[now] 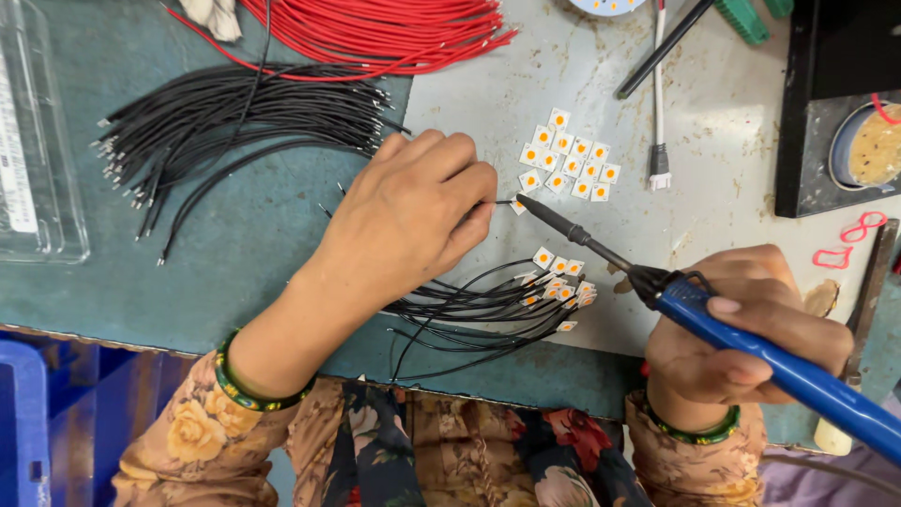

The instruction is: The person uses a soldering iron to attach small square LED modules to the ends of black wires. They repeatedly pick up a wire, position an LED, and apply solder to join them, then place the completed unit on the work surface.

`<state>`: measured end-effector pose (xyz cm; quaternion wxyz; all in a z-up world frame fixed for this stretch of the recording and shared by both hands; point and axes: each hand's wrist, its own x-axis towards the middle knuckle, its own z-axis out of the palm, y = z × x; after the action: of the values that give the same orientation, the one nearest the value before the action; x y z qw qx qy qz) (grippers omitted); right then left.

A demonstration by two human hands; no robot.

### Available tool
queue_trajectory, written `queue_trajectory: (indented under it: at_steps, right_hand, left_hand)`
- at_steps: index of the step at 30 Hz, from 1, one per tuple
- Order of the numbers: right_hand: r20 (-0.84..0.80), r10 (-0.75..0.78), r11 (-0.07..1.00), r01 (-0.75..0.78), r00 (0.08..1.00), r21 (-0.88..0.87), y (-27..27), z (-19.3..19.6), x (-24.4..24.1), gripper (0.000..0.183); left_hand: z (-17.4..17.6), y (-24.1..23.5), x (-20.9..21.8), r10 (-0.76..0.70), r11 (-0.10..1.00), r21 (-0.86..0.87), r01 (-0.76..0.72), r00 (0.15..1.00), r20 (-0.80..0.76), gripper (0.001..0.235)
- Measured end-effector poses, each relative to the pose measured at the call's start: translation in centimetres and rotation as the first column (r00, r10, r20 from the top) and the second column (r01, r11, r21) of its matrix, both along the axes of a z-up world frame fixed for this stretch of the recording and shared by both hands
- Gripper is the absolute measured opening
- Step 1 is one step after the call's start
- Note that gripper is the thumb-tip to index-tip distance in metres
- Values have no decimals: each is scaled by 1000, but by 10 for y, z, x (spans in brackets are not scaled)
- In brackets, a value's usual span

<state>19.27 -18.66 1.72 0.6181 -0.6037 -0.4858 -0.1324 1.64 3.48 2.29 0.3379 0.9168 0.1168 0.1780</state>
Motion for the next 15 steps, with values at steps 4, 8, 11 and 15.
queue_trajectory:
  at_steps: [4,8,11,15]
  right_hand:
    - [-25,-18,999,16,1000,-41,-2,2,-2,48]
    - [-49,-2,999,0,999,-47,-6,2,0,48]
    - [-24,19,999,-19,1000,-25,-7,0,6,48]
    - [-59,28,1000,-28,998,5,-10,-5,8,45]
  left_hand:
    - [-1,1,0,-8,1000,-7,8,1000,4,12]
    - [-1,0,-1,-5,1000,7,5,1000,6,12]
    - [0,0,-1,-8,1000,-1,8,1000,7,12]
    - [1,0,-2,-7,1000,-3,7,1000,10,12]
